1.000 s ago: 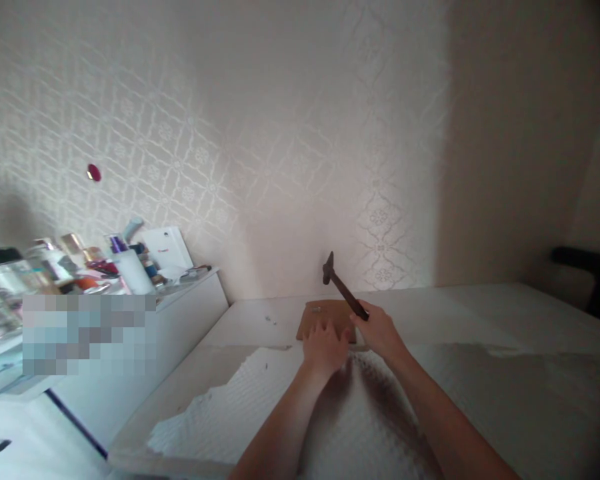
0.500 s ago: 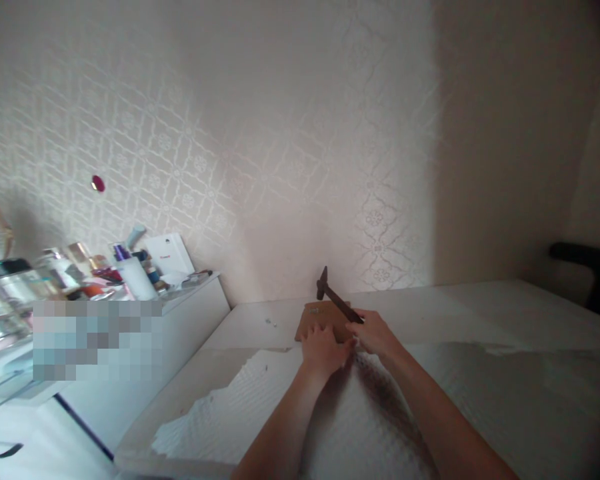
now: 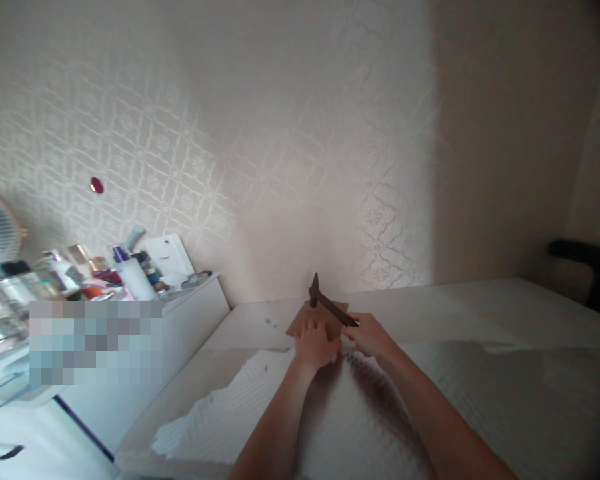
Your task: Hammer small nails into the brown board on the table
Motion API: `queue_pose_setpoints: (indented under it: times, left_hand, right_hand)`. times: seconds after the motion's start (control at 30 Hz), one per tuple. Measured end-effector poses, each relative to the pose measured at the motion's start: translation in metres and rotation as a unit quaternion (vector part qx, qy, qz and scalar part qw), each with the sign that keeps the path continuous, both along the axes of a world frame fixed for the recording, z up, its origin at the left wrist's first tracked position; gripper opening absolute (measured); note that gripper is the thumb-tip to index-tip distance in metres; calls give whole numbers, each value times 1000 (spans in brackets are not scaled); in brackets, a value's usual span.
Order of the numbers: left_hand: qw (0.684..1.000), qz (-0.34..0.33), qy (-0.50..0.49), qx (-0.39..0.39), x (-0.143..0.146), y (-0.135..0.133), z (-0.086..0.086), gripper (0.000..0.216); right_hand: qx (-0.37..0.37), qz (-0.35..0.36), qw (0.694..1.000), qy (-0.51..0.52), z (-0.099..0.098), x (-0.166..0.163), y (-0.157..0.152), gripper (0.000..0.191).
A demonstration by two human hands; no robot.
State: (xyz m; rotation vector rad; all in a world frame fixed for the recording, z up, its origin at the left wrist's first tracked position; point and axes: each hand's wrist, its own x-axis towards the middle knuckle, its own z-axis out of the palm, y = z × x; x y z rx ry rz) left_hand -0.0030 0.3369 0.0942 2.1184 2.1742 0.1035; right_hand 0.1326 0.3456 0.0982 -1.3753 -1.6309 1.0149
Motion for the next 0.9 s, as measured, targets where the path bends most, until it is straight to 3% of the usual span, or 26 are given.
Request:
queue_pose_setpoints:
  times: [0.47, 0.9]
  left_hand:
    - [1000, 2, -8, -10, -2, 2, -4, 63]
    - [1000, -1, 0, -15, -3, 3, -5, 65]
  right_hand:
    - [2, -11, 1000, 7, -2, 0, 2, 36]
    - [-43, -6, 997, 65, -1, 1, 0, 35]
